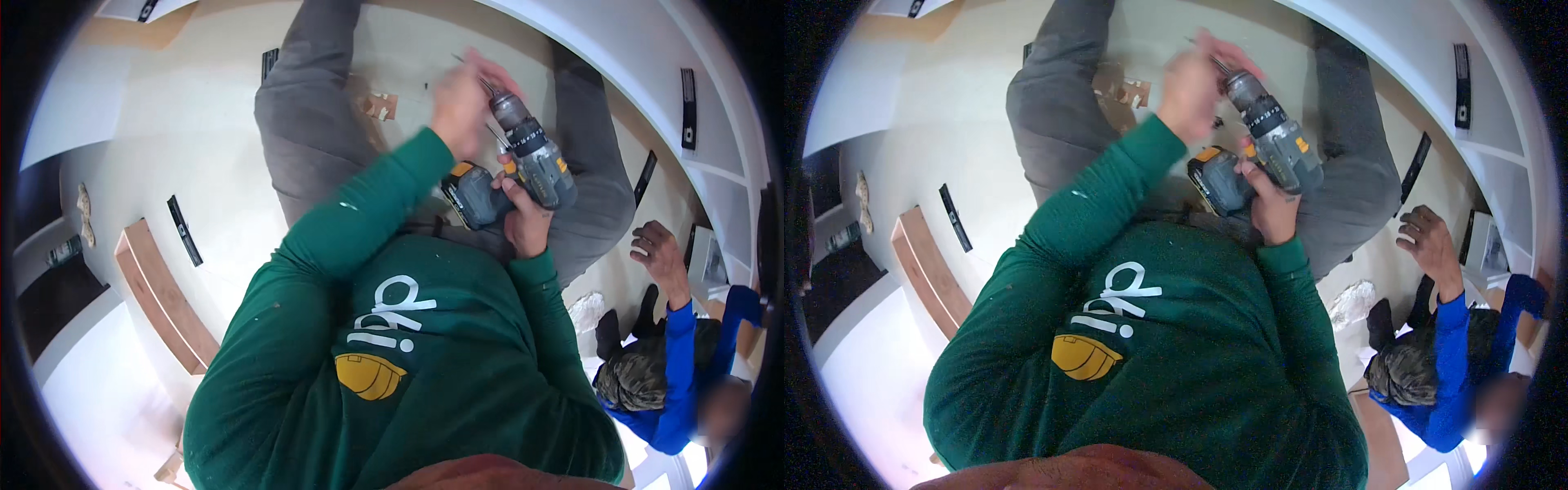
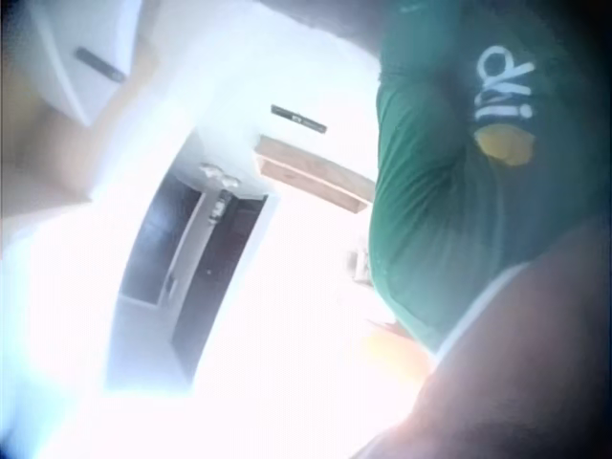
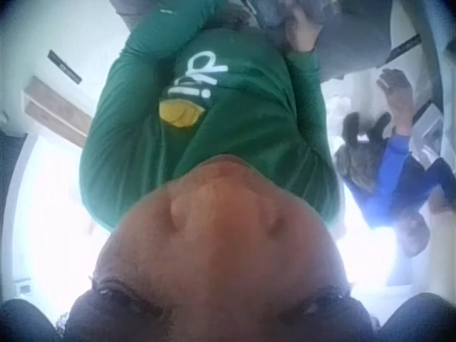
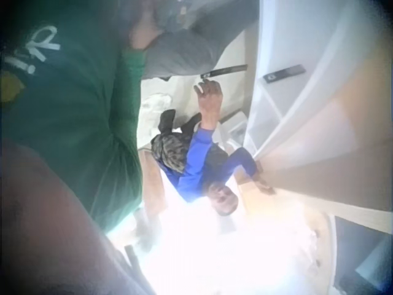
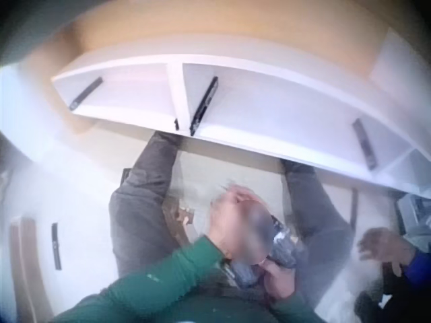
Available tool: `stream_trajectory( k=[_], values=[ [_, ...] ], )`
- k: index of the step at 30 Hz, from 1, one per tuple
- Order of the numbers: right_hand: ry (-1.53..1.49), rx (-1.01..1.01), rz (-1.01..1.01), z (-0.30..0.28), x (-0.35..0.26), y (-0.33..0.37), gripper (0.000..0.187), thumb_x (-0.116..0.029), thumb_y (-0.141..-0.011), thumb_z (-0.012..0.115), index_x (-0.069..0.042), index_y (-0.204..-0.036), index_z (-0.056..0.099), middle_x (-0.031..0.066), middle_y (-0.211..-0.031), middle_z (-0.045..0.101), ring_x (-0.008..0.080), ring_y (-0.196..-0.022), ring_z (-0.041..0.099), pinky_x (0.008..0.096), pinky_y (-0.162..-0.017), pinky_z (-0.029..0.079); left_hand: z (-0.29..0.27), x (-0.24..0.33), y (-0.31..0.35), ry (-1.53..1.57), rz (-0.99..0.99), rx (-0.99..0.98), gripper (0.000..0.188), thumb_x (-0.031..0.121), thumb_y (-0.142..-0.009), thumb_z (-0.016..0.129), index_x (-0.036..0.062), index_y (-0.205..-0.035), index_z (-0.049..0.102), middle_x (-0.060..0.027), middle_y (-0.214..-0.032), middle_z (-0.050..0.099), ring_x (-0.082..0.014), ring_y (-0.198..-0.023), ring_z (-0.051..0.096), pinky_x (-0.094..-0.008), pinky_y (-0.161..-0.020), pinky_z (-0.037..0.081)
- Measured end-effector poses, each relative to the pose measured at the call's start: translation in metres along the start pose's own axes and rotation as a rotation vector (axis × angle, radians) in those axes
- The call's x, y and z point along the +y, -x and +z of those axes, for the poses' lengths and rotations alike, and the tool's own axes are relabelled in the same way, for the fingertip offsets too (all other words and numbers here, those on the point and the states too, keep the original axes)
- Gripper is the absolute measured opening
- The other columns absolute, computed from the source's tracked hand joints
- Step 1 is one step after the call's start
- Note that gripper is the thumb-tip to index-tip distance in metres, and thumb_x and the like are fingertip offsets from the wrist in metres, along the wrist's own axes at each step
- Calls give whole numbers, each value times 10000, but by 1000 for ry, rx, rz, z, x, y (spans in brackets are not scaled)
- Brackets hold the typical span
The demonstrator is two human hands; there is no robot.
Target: The person assembles a white cabinet by attaching metal drawer slides to the interior sides using a cordless drill and screws. They position the slides, align them, and drive screws to secure them in place.
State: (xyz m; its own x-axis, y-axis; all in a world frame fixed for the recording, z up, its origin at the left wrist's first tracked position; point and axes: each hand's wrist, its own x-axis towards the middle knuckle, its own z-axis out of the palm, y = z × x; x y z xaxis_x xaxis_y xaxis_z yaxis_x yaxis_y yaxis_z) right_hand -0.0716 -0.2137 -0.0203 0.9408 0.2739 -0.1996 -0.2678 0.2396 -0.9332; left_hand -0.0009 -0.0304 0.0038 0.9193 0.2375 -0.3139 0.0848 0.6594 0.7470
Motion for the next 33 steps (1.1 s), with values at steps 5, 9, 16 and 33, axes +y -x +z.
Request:
stream_trajectory(
  k=[5, 9, 16, 33],
  values=[
    [-115, 16, -49, -6, -8, -5, 472, 48, -863, 625, -2, -1324, 539, 150, -1159, 678, 202, -884, 645, 373, -845, 539, -64, 33, -45, -269, -9, 174, 528, 431, -1101, 343, 20, -925, 623, -78, -786, 593, -276, -776, 688, -453, -802, 580],
    [-181, 19, -32, -6, -5, -8, 482, 53, -863, 615, -7, -1334, 532, 159, -1161, 674, 210, -872, 642, 379, -837, 542, -111, -6, -53, -1352, -111, 64, 482, 421, -1048, 461, 33, -906, 710, -145, -926, 721, -298, -916, 736, -456, -760, 581],
    [-202, 36, -56, -8, -4, -8, 417, 56, -878, 632, 4, -1288, 578, 151, -1159, 694, 187, -871, 653, 330, -780, 546, -100, -46, -44, -2134, -75, -130, 339, 359, -967, 606, 49, -987, 742, -174, -1113, 725, -361, -1017, 712, -477, -849, 572],
    [-166, 41, -53, -3, -7, -6, 426, 51, -888, 658, -3, -1299, 562, 143, -1146, 696, 175, -887, 653, 329, -798, 549, -89, -52, -64, -907, 342, -43, 214, 139, -970, 463, 52, -1105, 604, -137, -797, 648, -313, -642, 629, -438, -630, 514]
  ],
)
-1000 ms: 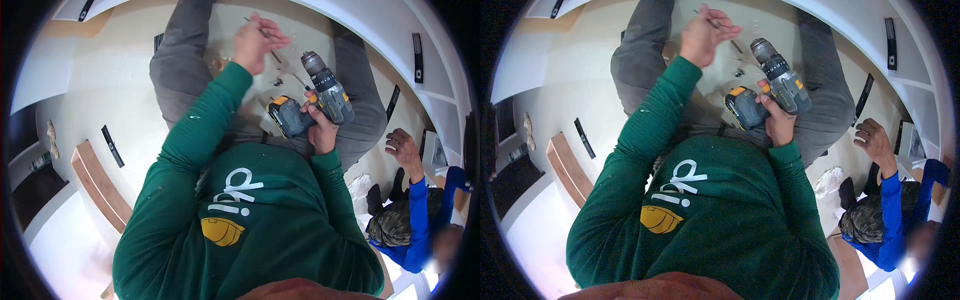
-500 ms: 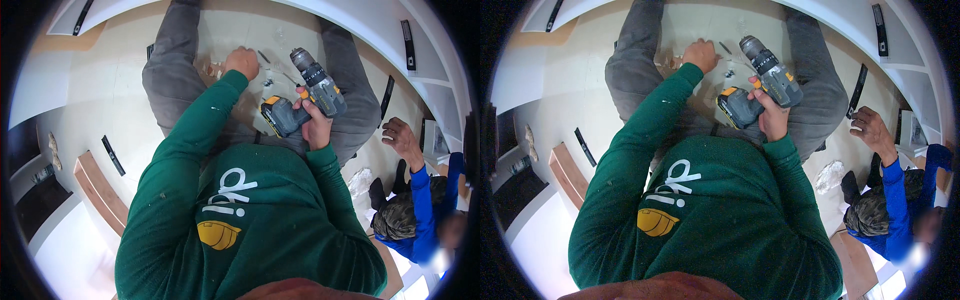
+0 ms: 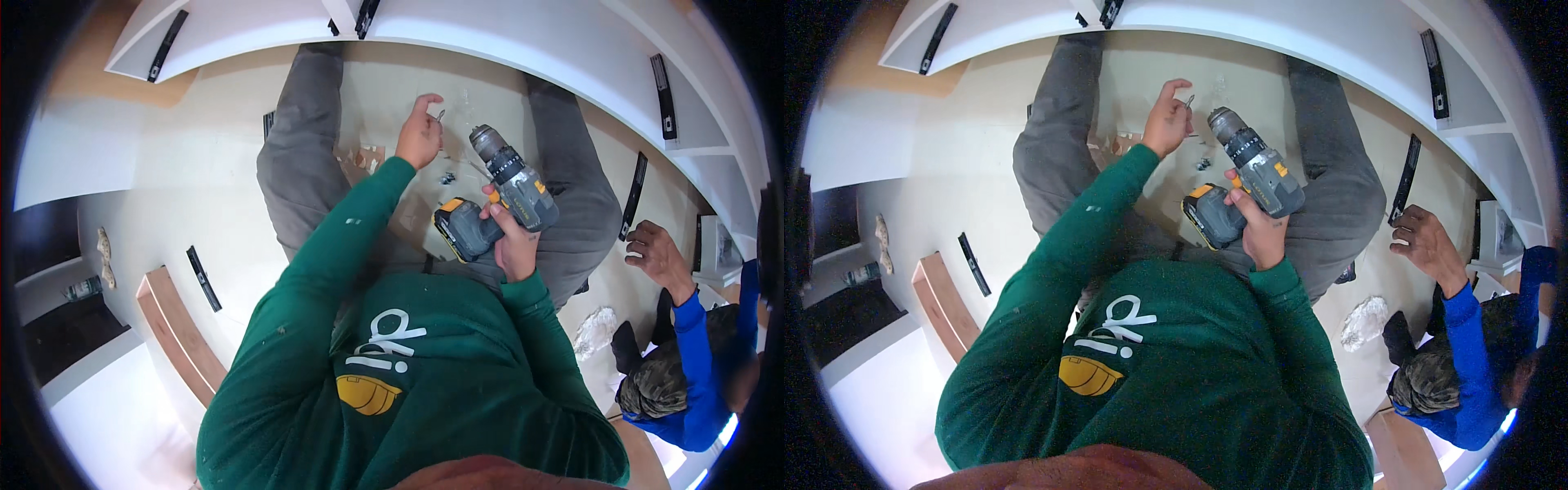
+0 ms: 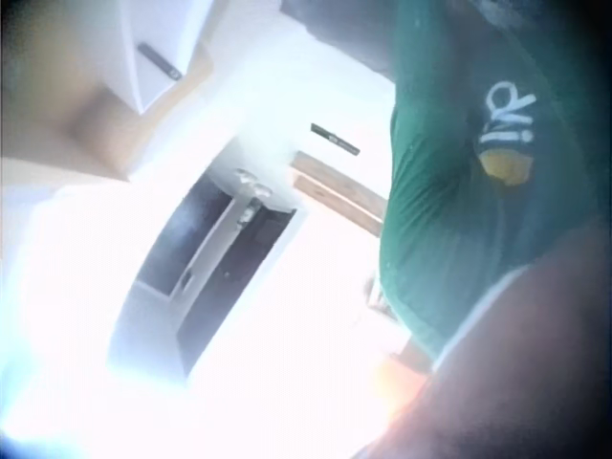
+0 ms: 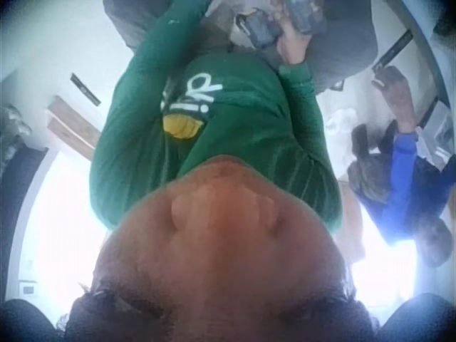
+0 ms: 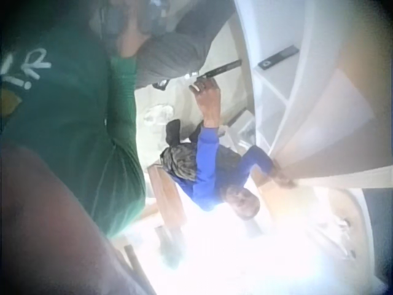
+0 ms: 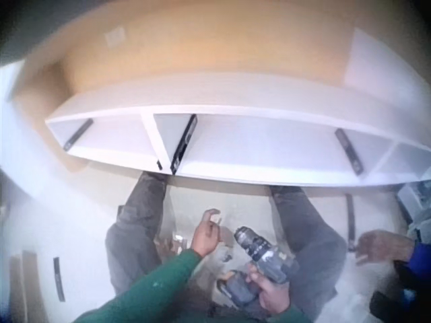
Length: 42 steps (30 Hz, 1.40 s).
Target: The person assembles a white cabinet by attaching metal drawer slides to the interior sides using a cordless drill and screws. They position the slides, align them, and drive screws to secure them in place.
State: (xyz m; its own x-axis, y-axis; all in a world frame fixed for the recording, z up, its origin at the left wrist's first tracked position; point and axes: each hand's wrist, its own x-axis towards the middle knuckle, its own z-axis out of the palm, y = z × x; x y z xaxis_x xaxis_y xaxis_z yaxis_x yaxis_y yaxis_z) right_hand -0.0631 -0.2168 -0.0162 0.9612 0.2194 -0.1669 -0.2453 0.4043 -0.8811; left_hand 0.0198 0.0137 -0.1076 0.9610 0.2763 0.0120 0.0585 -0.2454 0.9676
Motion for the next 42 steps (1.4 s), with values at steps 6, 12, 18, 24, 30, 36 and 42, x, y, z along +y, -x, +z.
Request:
stream_trajectory(
  k=[6, 12, 18, 24, 30, 36, 42],
  values=[
    [249, -30, -72, -7, 11, 10, 457, 12, -871, 719, -4, -1305, 577, 99, -1135, 712, 163, -998, 671, 325, -889, 541, 0, 94, 59, 1129, -493, -308, 418, 398, -1020, 475, 18, -1106, 624, -86, -1006, 670, -232, -905, 656, -387, -827, 517],
    [495, -125, -281, 10, -8, 12, 632, -10, -815, 760, -6, -1403, 531, 107, -1256, 669, 163, -1132, 635, 314, -982, 497, 20, 145, 76, 1043, -582, -82, 413, 450, -972, 614, 38, -957, 643, -96, -875, 663, -244, -854, 656, -393, -810, 541],
    [454, -125, -271, -2, -3, 7, 645, -23, -816, 760, -16, -1417, 525, 126, -1322, 638, 201, -1186, 627, 341, -1020, 486, 29, 155, 73, 1023, -622, -79, 357, 388, -932, 650, 34, -883, 649, -106, -832, 662, -252, -802, 657, -392, -770, 552],
    [389, -114, -246, -9, -11, 5, 676, -45, -803, 799, -23, -1419, 521, 131, -1325, 634, 205, -1195, 625, 344, -1024, 487, 40, 159, 71, 954, -615, -60, 342, 409, -952, 652, 74, -1003, 601, -84, -901, 638, -234, -803, 660, -396, -763, 556],
    [118, -71, -76, -19, -18, 1, 670, -73, -778, 868, -35, -1364, 546, 84, -1202, 688, 166, -1108, 650, 335, -975, 512, 55, 180, 68, 902, -448, 54, 370, 463, -1032, 562, 112, -1150, 573, -32, -878, 560, -155, -816, 598, -320, -813, 502],
    [42, -108, -91, -35, -4, 0, 668, -196, -811, 876, -21, -1358, 535, 102, -1134, 717, 147, -934, 666, 307, -823, 557, 3, 98, 33, 1288, -272, -329, 460, 441, -1112, 360, 37, -1234, 545, -89, -1023, 603, -234, -966, 607, -391, -954, 479],
    [-111, -112, -127, -25, -11, 1, 701, -358, -850, 832, -15, -1379, 525, 173, -1194, 700, 185, -911, 667, 316, -748, 557, 38, 166, 39, 1052, -275, 1, 521, 443, -1118, 263, 26, -1244, 550, -168, -1280, 635, -362, -1227, 593, -510, -1110, 444]
  ],
)
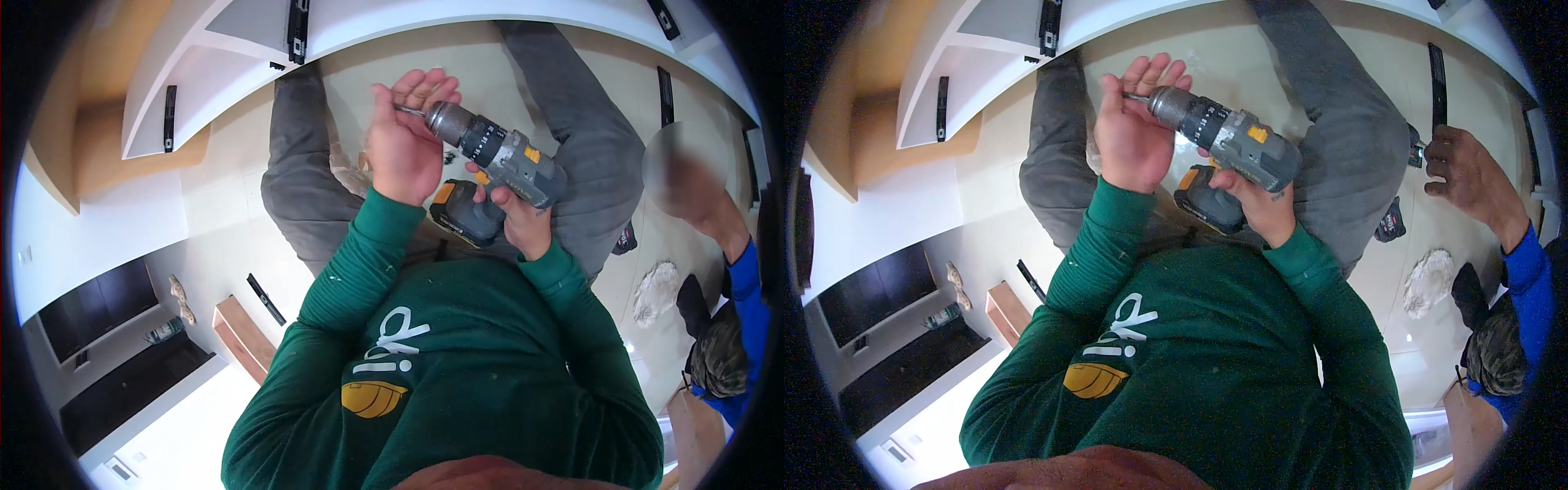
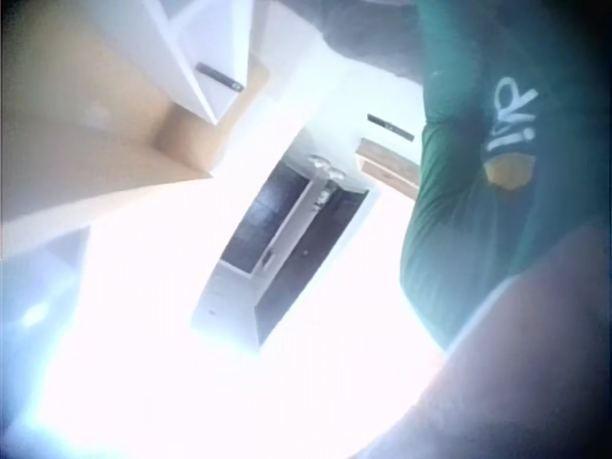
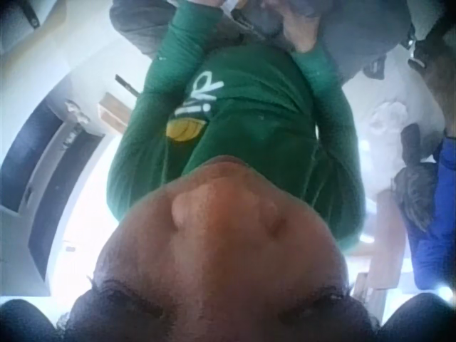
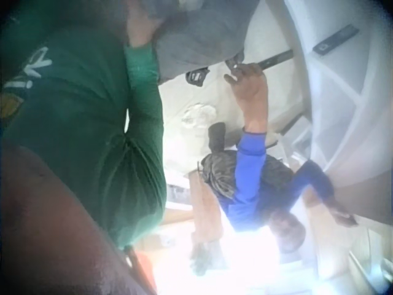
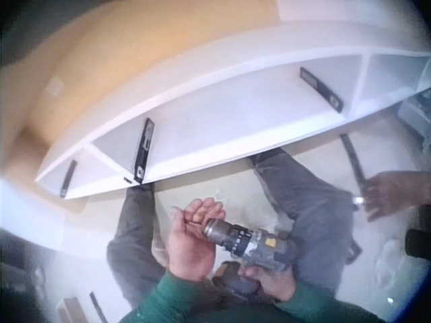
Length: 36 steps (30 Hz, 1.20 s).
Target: The person assembles a white cabinet by attaching metal drawer slides to the interior sides using a cordless drill and screws. They position the slides, align them, and drive screws to secure them in place.
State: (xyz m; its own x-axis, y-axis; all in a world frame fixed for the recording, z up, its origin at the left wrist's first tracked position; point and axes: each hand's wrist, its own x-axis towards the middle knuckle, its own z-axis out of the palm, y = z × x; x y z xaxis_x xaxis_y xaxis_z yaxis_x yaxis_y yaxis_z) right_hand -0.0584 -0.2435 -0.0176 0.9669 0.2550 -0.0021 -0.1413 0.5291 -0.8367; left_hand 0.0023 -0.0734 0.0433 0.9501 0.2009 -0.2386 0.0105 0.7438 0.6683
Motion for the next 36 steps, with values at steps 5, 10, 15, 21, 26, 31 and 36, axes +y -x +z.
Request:
stream_trajectory(
  k=[5, 10, 15, 21, 26, 31, 36],
  values=[
    [56, -31, 29, -2, 4, 2, 726, -409, -842, 830, -15, -1373, 529, 179, -1204, 689, 201, -889, 674, 336, -743, 558, 6, -7, 9, -100, -14, -93, 550, 461, -1115, 254, 19, -1239, 557, -189, -1292, 630, -375, -1239, 591, -525, -1085, 464],
    [-179, 53, 40, -1, 17, 8, 505, -222, -810, 874, 0, -1199, 641, 99, -1061, 725, 186, -856, 702, 346, -805, 581, 17, -5, 16, -87, -96, -12, 556, 456, -1113, 271, 9, -1276, 560, -175, -1226, 661, -360, -1206, 610, -511, -1051, 487],
    [-129, 92, 37, 3, 17, 9, 493, -212, -772, 902, -2, -1150, 665, 81, -1015, 725, 178, -854, 700, 332, -801, 570, 10, -6, 14, -82, -105, -43, 549, 440, -1112, 285, -1, -1271, 570, -165, -1192, 666, -343, -1190, 612, -499, -1023, 505],
    [140, -12, 125, -6, 19, 8, 396, -148, -825, 867, -24, -1148, 677, 61, -1029, 716, 158, -891, 684, 322, -806, 556, 3, -9, 16, -110, -64, -2, 517, 448, -1104, 316, 21, -1179, 597, -160, -1049, 689, -341, -1064, 655, -509, -987, 517],
    [453, -86, 91, 5, 3, 7, 383, -61, -844, 824, -16, -1186, 659, 57, -1064, 704, 129, -956, 655, 304, -858, 534, -1, -8, 17, 17, -142, 61, 472, 461, -1100, 344, 57, -1000, 566, -116, -857, 644, -336, -854, 688, -484, -813, 576],
    [455, -72, -54, 19, -7, 3, 636, -25, -841, 784, -40, -1416, 513, 100, -1237, 651, 168, -1110, 626, 334, -978, 503, 6, -4, 23, 68, -175, 51, 409, 427, -1093, 369, 71, -967, 526, -104, -791, 599, -337, -805, 653, -542, -883, 540],
    [566, -65, -178, 19, -1, 2, 667, -23, -835, 757, -69, -1451, 503, 116, -1307, 645, 196, -1159, 642, 331, -985, 501, 3, -8, 20, -107, -155, 100, 397, 423, -1081, 387, 66, -964, 517, -106, -805, 591, -336, -812, 671, -500, -824, 571]
  ],
)
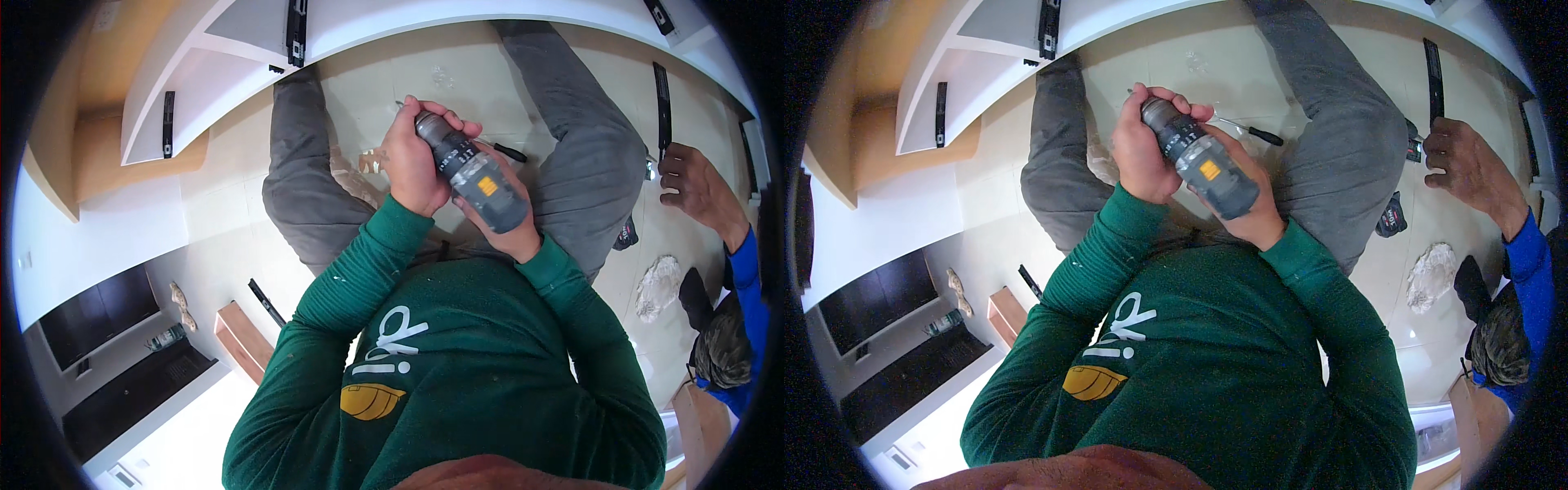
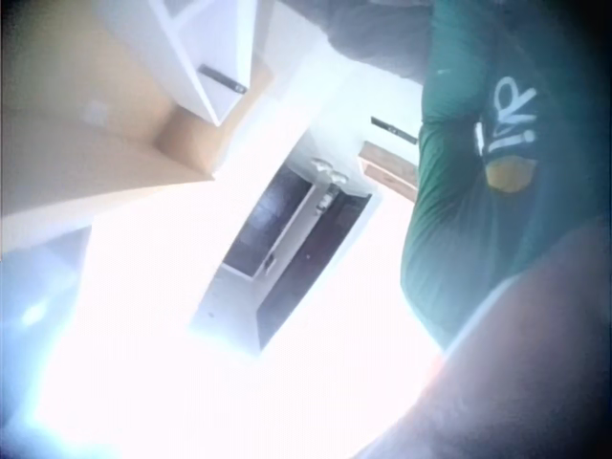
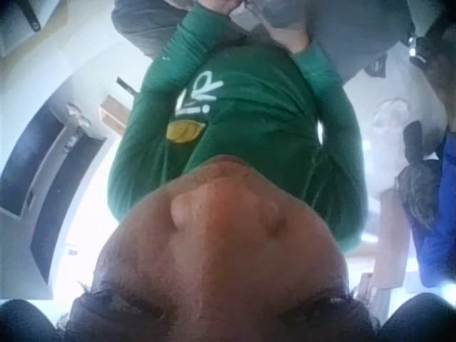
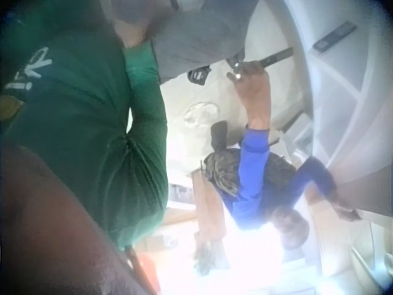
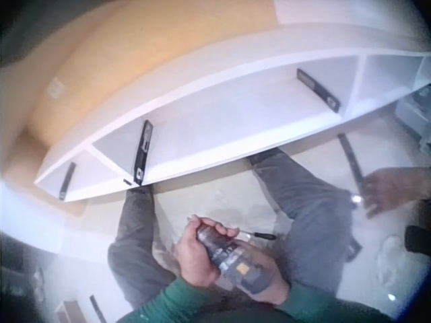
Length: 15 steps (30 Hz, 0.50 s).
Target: The person assembles a white cabinet by attaching metal drawer slides to the interior sides using a cordless drill and screws. They position the slides, align them, and drive screws to secure them in place.
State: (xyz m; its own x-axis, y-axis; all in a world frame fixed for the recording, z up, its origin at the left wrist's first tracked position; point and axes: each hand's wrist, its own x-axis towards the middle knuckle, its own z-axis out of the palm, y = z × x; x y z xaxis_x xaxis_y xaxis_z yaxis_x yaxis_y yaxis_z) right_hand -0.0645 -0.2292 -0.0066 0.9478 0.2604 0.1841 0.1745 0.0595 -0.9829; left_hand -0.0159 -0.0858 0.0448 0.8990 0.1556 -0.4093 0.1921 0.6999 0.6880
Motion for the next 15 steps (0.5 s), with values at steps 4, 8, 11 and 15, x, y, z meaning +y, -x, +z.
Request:
stream_trajectory(
  k=[4, 8, 11, 15],
  values=[
    [154, -74, -31, -10, 0, -3, 713, -60, -807, 769, -98, -1466, 500, 154, -1326, 644, 278, -1179, 661, 365, -977, 514, -8, 1, 3, -37, -36, 15, 351, 402, -1062, 464, 70, -959, 517, -100, -819, 595, -322, -823, 679, -476, -802, 574],
    [258, -100, -207, -5, 1, -4, 729, -141, -781, 777, -111, -1457, 506, 159, -1224, 676, 347, -1081, 683, 413, -905, 544, -19, 8, 13, 68, -94, 27, 275, 339, -1043, 547, 81, -951, 529, -72, -808, 588, -286, -808, 685, -452, -800, 584],
    [278, -212, -277, 3, -1, -7, 702, -233, -797, 749, -142, -1448, 502, 130, -1097, 700, 341, -976, 700, 450, -835, 549, -38, 15, 32, 116, -68, 53, 193, 277, -1006, 616, 113, -940, 538, -31, -797, 570, -231, -785, 644, -439, -905, 556],
    [358, -403, -181, 12, 0, 6, 712, -246, -813, 722, -198, -1478, 472, 96, -1077, 693, 322, -942, 691, 459, -831, 537, -71, 14, 51, 139, -181, 196, 164, 202, -979, 615, 86, -895, 535, -46, -790, 562, -223, -780, 600, -429, -950, 529]
  ],
)
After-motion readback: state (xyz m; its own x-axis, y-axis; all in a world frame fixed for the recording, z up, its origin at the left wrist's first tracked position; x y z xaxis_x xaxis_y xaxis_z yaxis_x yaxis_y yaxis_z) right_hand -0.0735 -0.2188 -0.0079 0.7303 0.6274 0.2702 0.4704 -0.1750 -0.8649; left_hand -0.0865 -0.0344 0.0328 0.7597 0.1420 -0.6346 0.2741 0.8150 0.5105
